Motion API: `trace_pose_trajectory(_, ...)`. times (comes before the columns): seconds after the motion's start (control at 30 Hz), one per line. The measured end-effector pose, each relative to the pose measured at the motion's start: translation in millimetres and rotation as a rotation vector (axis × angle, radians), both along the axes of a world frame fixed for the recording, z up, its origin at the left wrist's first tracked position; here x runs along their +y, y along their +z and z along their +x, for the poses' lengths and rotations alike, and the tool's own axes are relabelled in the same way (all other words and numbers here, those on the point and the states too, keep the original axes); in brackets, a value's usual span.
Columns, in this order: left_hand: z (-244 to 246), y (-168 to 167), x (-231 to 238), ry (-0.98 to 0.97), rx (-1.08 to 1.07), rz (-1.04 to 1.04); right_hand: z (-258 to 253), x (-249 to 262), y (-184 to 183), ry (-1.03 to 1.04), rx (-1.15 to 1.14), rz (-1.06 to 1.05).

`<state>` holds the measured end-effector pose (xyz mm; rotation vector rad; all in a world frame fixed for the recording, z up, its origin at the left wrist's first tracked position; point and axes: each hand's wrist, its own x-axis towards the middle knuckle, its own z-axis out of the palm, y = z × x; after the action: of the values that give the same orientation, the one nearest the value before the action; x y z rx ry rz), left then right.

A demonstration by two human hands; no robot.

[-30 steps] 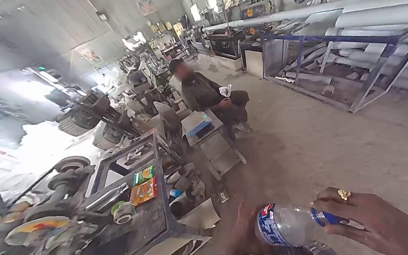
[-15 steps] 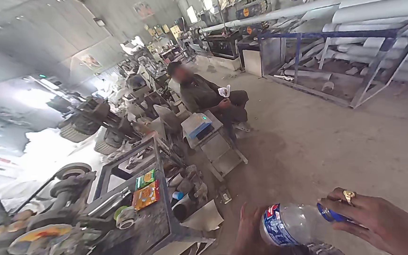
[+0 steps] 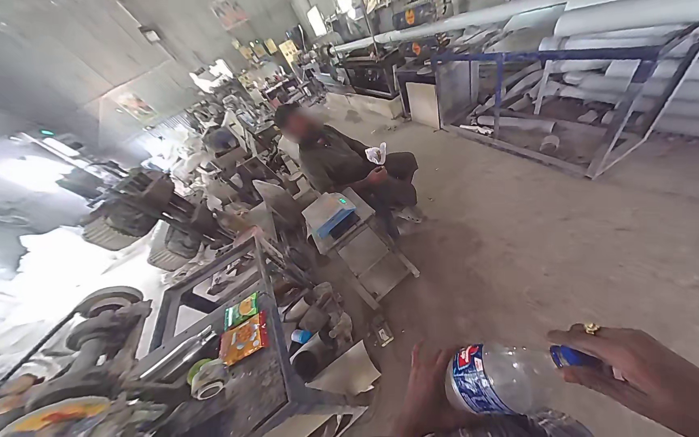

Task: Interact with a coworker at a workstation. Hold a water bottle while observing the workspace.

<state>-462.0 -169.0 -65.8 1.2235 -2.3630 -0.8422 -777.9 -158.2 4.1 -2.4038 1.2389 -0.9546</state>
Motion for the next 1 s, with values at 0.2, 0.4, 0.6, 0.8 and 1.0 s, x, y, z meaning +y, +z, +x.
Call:
trace_pose_trajectory(0.2, 1, 0, -1, -0.003, 0.001, 0.018, -14, 8, 19, 0.149, -0.062, 0.362)
trace_pose_trajectory(0.4, 1, -6, -3, -0.023, 0.041, -0.050, -13, 1, -3, -0.010, -0.045, 0.248)
trace_pose_trajectory(0.6, -2, -1, -3, -0.003, 0.002, 0.006, 6, 1, -12, -0.257, -0.009, 0.124)
trace_pose_trajectory(0.8, -3, 0, -1, 0.000, -0.017, -0.007, 15, 6, -15, -0.268, -0.011, -0.108)
trace_pose_trajectory(1.0, -5, 3, 0, 0.000, -0.060, 0.006, -2, 19, -11, -0.167, -0.034, 0.027)
